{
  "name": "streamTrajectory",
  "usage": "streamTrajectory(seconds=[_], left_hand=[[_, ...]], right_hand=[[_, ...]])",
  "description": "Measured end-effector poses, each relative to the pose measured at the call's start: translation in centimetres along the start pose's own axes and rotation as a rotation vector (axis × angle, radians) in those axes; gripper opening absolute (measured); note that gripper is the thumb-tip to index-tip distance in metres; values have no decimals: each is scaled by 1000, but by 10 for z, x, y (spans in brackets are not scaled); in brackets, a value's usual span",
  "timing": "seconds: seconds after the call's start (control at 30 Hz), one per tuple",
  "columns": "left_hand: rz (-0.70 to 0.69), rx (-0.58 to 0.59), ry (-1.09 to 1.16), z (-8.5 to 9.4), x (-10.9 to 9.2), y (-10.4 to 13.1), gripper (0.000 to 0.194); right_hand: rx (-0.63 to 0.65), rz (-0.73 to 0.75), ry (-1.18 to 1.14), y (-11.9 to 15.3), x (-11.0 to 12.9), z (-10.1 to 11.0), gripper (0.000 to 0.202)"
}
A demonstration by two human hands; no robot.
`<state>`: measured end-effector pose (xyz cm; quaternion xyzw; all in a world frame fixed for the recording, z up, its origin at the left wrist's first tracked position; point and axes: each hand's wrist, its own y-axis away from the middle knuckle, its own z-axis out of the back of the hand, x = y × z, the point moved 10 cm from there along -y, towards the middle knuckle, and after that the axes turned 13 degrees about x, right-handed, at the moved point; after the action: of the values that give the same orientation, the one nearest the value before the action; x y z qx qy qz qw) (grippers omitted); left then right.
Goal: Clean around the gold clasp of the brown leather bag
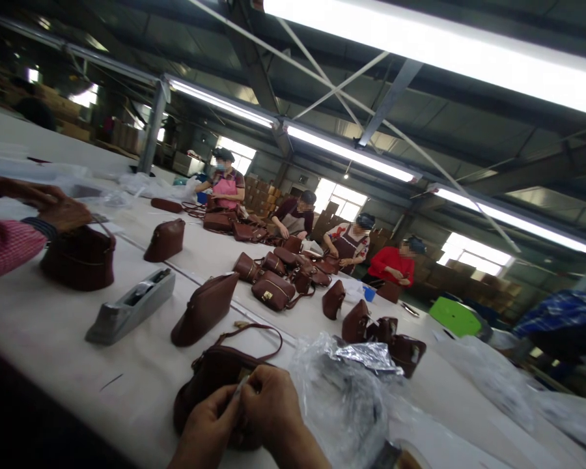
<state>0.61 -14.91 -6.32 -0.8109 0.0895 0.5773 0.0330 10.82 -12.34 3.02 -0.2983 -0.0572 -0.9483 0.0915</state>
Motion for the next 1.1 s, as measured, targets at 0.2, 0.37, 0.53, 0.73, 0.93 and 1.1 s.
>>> streamTrajectory(seconds=[0.2,0.37,0.53,0.73,0.93,1.1], left_hand=[[-3,-22,12,2,0,2,54],[89,-81,185,2,0,8,45],[141,-148,193,2,0,10,46],[130,-128,248,0,15,4,46],[106,-132,282,0,23,1,36],[98,-132,247,2,27,0,37]], right_hand=[[24,-14,124,-4,6,3,15],[10,-50,136,-3,5,3,15],[-16,-43,135,-2,2,0,18],[10,31,-20,5,6,3,19],[62,77,-247,21,8,6,22],[-8,66,-244,23,-7,8,21]])
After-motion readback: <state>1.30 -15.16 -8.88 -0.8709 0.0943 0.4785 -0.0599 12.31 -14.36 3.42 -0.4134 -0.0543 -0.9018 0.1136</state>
